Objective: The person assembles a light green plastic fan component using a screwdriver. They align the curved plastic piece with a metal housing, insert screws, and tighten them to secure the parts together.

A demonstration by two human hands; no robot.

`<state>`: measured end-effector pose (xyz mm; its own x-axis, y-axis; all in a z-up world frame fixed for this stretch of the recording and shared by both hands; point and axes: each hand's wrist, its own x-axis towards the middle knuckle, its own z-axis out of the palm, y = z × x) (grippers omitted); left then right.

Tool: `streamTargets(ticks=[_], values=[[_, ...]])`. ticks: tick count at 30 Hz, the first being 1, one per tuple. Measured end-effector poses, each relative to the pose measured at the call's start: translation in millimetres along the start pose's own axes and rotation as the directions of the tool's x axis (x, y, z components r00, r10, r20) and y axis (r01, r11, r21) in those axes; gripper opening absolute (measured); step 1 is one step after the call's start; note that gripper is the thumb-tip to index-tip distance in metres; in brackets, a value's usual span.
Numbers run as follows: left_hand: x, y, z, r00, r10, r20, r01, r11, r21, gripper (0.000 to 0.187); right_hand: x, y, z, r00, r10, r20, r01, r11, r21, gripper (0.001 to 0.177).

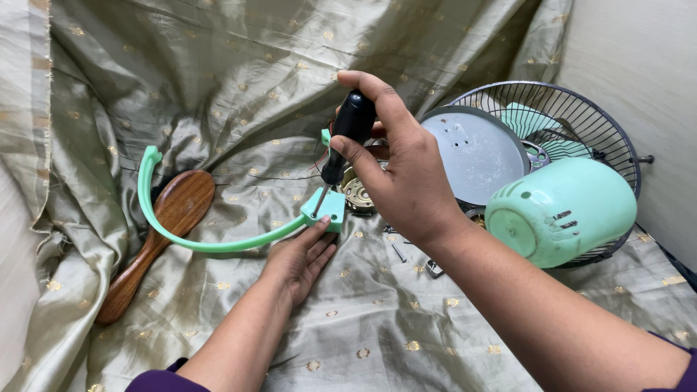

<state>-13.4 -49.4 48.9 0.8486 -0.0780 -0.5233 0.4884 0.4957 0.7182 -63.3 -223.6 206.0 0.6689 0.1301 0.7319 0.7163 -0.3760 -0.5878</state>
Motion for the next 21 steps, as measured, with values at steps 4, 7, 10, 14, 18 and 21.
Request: streamTargets(ticks=[4,7,10,14,18,21], values=[[-1.5,1.0,1.6,1.0,0.003,0.002,-0.003,1.0,-0.013,0.049,-0.2,-0.2,2.2,1.0,-0.025,-0.005,0.025,0.999,-0.036,0.055],[-0.1,0.4,1.7,1.0,0.006,0.003,-0.006,1.0,-0.011,0.047,1.8,1.0,4.0,0.996,-0.09,-0.005,0.089,0.994,-0.062,0.056],[2.1,-1.0,2.1,1.0,0.012,0.008,-0.012,1.0,0.004,0.046,5.3,1.6,5.0,0.987,-0.157,0.021,0.158,0.985,-0.073,0.058],[4.4,-2.0,1.3,1.0,0.008,0.014,-0.008,0.999,0.033,0.044,9.5,0.6,8.7,0.989,-0.144,0.045,0.146,0.988,-0.048,0.06],[6.1,-2.7,-0.8,0.999,0.009,0.032,-0.01,0.999,0.043,0.043,11.8,-1.3,11.8,0.992,-0.114,0.054,0.118,0.991,-0.069,0.055],[7.7,-3.7,-1.0,1.0,0.005,0.026,-0.006,0.999,0.034,0.043,18.6,0.1,6.3,0.961,-0.274,0.04,0.277,0.951,-0.134,0.033]])
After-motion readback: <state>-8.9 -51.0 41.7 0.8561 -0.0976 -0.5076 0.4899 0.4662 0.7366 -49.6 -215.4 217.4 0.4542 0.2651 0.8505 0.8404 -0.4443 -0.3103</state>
